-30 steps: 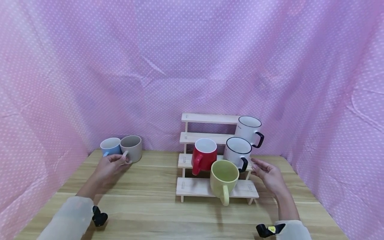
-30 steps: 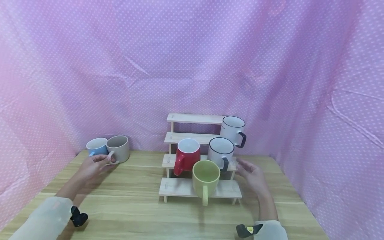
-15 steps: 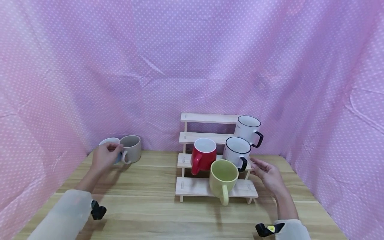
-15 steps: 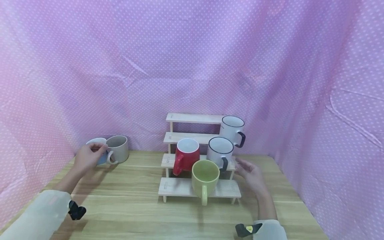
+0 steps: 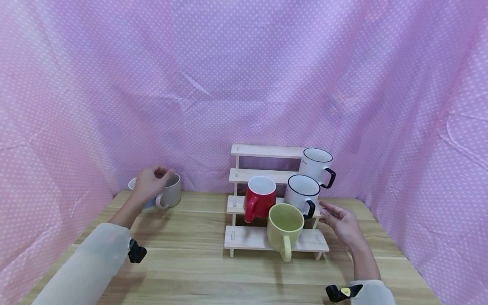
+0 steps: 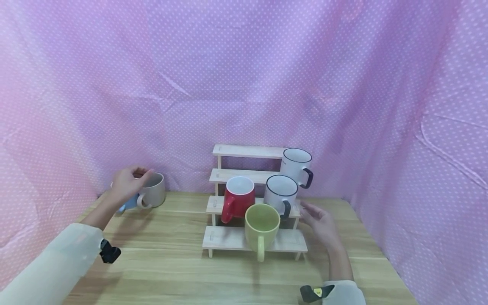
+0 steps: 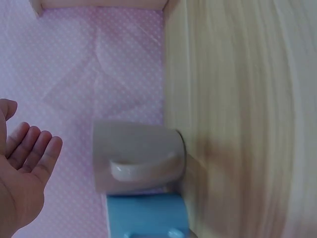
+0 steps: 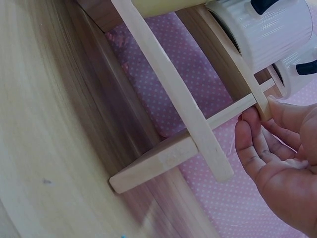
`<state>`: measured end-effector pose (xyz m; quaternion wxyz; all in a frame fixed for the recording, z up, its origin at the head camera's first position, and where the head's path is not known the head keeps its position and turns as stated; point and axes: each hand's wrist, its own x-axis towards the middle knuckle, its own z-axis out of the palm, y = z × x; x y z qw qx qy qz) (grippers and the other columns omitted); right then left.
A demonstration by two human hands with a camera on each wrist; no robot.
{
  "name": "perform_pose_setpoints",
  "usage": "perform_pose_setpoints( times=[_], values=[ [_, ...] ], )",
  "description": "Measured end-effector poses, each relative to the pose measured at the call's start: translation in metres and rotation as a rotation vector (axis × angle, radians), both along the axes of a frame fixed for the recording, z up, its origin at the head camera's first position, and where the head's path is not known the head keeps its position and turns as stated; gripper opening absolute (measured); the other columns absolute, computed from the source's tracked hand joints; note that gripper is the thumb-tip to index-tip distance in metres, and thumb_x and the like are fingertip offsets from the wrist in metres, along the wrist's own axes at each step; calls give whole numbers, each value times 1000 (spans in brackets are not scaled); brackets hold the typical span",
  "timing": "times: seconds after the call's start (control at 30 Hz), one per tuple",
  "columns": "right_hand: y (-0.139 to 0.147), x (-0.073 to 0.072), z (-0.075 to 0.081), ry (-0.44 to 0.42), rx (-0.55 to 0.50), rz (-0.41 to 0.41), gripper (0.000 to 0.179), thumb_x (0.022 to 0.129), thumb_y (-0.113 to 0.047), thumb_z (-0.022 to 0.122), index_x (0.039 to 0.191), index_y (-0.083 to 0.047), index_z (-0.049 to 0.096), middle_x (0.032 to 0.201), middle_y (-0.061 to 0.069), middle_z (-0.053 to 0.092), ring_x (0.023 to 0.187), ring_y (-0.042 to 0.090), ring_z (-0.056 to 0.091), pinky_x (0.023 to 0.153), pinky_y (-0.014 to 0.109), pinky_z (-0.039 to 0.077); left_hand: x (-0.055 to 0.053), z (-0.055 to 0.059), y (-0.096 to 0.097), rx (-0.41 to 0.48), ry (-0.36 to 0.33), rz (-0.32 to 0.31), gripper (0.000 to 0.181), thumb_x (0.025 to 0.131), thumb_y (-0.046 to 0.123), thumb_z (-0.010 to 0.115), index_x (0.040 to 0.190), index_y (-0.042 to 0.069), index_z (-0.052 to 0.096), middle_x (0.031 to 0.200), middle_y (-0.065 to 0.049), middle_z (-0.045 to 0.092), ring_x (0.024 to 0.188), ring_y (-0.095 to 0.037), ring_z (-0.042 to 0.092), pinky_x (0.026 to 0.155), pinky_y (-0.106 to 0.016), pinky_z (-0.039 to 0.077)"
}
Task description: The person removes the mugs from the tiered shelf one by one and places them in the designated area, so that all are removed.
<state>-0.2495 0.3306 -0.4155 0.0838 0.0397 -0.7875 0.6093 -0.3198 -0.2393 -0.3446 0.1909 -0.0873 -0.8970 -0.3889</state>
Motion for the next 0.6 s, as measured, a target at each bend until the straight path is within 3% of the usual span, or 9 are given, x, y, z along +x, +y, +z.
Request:
perform_pose_setpoints(
  times=[0.17, 0.4, 0.6],
  values=[
    [1, 0, -1, 11, -1, 4, 49, 105, -12, 59, 145, 13, 45, 146, 27, 51, 98, 0, 67, 91, 28, 58, -7, 7, 17, -39, 33, -61, 41, 106, 31, 58, 115, -9, 66, 111, -26, 69, 105, -42, 65, 93, -54, 55],
    [2, 0, -3, 3, 2, 0, 48, 106, -13, 58, 145, 12, 46, 146, 28, 50, 98, 3, 68, 92, 29, 58, -14, 13, 48, -59, 57, -123, 37, 104, 33, 62, 111, -2, 69, 106, -19, 72, 102, -36, 68, 89, -51, 58],
    [3, -1, -2, 3, 5, 0, 49, 106, -15, 59, 146, 11, 46, 147, 28, 49, 96, 5, 69, 94, 30, 58, -11, 19, 77, -43, 72, -181, 27, 102, 28, 65, 110, 3, 70, 104, -13, 73, 100, -31, 70, 86, -47, 59]
  ],
)
